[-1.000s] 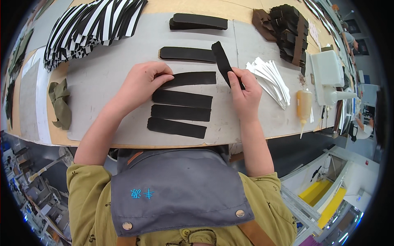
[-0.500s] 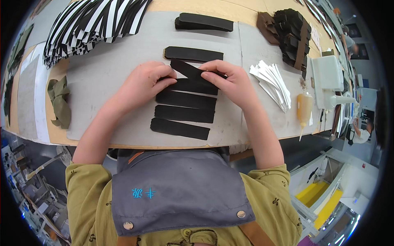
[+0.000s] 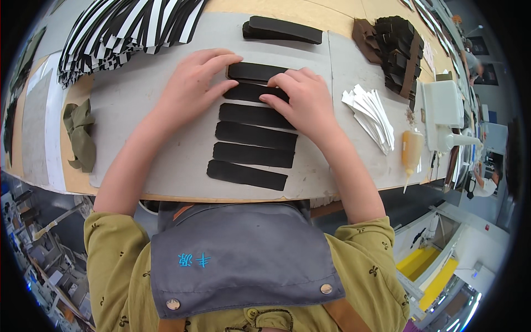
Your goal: The person assembles a striped pattern by placing white strips onto black rectangular pieces on a workbench. They then apply a liquid from a squeeze bottle onto the black pieces. The person handles the materials one by one, arranging them in a specific order.
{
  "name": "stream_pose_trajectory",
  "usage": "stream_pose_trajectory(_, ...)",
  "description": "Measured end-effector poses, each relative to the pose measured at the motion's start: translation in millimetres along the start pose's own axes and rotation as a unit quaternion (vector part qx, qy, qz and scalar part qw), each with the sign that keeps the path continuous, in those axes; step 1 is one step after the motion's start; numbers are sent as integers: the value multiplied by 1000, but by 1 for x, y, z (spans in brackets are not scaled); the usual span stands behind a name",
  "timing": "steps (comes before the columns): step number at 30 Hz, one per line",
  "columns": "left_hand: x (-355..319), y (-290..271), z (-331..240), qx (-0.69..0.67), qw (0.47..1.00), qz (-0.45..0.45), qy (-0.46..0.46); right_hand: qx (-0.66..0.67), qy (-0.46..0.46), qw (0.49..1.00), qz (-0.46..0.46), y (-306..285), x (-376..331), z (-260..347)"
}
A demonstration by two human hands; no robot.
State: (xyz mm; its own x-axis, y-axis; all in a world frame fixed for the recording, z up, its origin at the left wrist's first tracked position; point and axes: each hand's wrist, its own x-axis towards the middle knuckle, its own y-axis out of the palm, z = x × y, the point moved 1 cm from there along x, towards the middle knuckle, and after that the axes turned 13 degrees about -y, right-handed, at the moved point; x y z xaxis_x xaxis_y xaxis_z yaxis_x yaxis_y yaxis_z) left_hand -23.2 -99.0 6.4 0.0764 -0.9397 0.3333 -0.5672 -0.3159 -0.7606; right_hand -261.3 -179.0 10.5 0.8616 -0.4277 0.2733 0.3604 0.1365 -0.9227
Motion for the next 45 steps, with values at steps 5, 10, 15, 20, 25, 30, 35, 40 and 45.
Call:
stream_pose_trajectory(5, 6, 16, 13, 13, 998, 64, -2, -89, 15, 992, -87, -11, -11, -17)
stream_pose_trajectory(10, 5, 16, 15, 39, 996, 82, -1, -50, 20, 998, -42, -5, -16, -38)
stream_pose_trajectory(15, 2, 12, 8, 54, 997, 51, 34, -53, 15, 998, -43, -11, -14, -39)
stream_pose_trajectory(20, -23, -1, -17, 122, 974, 179, 71, -57, -30, 996, -58, -20, -42, -18)
stream_pose_trajectory(25, -35, 3, -23, 185, 954, 229, 58, -52, -40, 998, -11, -15, -65, 2)
stream_pose_trajectory(30, -38, 2, -24, 199, 947, 246, 54, -58, -30, 998, 21, -14, -78, 7)
stream_pose_trajectory(35, -47, -3, -28, 192, 952, 233, 50, -57, 47, 997, -18, -33, -99, 9)
stream_pose_trajectory(40, -72, -6, -47, 191, 939, 273, 84, -154, 200, 961, -116, -64, -176, -34)
stream_pose_trajectory(45, -59, 5, -58, 180, 949, 249, 75, -385, 328, 851, -141, -98, -256, -92)
